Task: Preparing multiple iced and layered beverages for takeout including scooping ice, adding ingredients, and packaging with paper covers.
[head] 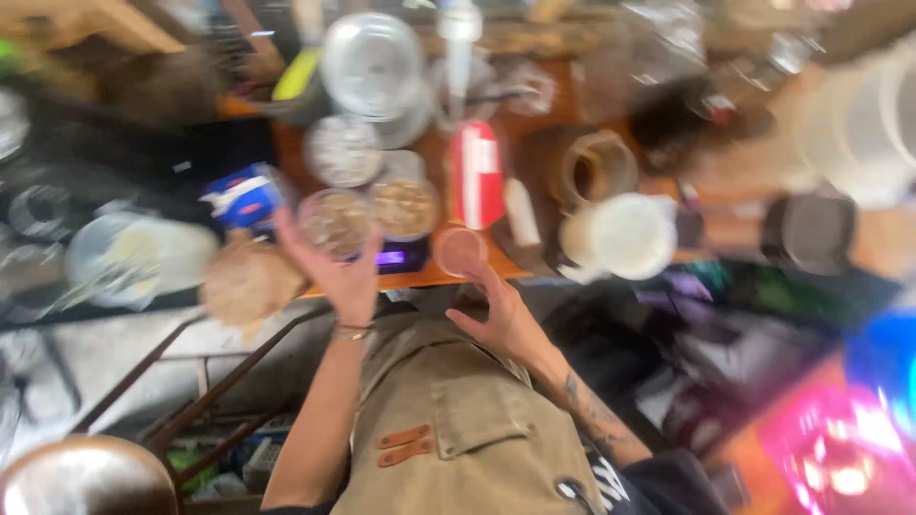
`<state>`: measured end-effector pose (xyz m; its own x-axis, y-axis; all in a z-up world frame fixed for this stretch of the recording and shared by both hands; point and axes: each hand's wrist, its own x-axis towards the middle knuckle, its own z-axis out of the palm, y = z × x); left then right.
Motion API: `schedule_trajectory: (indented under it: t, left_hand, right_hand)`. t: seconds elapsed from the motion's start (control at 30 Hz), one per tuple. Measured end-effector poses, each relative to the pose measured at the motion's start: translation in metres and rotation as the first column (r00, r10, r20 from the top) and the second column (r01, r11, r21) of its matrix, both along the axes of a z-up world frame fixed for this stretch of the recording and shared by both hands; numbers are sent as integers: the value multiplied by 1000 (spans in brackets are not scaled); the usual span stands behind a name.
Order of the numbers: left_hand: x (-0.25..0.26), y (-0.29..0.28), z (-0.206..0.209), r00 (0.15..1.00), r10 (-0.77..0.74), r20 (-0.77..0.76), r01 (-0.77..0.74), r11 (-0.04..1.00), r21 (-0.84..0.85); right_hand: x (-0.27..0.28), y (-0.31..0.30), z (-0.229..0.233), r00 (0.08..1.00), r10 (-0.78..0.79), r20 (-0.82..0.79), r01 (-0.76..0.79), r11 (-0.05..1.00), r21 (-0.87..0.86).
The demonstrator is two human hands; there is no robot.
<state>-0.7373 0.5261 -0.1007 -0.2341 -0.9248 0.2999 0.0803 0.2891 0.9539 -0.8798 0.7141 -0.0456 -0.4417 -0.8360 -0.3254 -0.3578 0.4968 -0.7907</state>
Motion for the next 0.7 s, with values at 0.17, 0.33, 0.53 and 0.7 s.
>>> schedule_trajectory:
  t: [0.17, 0.33, 0.53, 0.7]
  left_hand:
    - [6, 7, 3, 995, -31, 99, 37, 998, -59]
    - [26, 31, 24, 993, -110, 51, 105, 991, 81]
    - [70, 80, -8, 928, -304, 216, 196, 890, 412]
    - [90, 74, -45, 610, -773, 174, 420, 502, 756]
  right_hand:
    - [-40, 69, -3, 992, -43, 122, 61, 987, -150]
    - [-49, 82, 17, 926, -338, 169, 307, 934, 183]
    - [-35, 49, 19, 673, -661, -331, 707, 706, 27]
    - [-29, 67, 8, 724, -653, -222, 684, 721, 113]
